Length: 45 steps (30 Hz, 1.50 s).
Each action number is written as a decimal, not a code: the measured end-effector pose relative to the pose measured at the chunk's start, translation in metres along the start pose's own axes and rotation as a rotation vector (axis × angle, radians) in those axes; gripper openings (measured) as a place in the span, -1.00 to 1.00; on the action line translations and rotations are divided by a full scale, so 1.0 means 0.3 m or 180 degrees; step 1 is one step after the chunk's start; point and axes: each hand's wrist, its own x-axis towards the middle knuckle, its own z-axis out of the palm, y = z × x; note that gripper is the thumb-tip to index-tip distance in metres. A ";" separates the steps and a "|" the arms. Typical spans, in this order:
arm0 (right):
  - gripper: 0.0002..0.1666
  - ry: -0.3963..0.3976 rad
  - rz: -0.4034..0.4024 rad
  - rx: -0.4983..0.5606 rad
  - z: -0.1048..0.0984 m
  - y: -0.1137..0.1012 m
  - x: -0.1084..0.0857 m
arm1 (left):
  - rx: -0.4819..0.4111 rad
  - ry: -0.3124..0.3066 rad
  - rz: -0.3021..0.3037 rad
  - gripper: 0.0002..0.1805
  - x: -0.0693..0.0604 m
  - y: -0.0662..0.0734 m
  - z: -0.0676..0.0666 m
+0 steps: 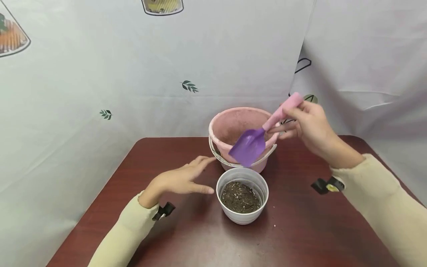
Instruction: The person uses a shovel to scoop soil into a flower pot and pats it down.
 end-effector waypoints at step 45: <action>-0.68 -0.0187 0.1300 -0.2776 -0.066 0.339 0.395 | -0.2318 0.2706 -0.0406 -0.64 0.285 -0.100 -0.045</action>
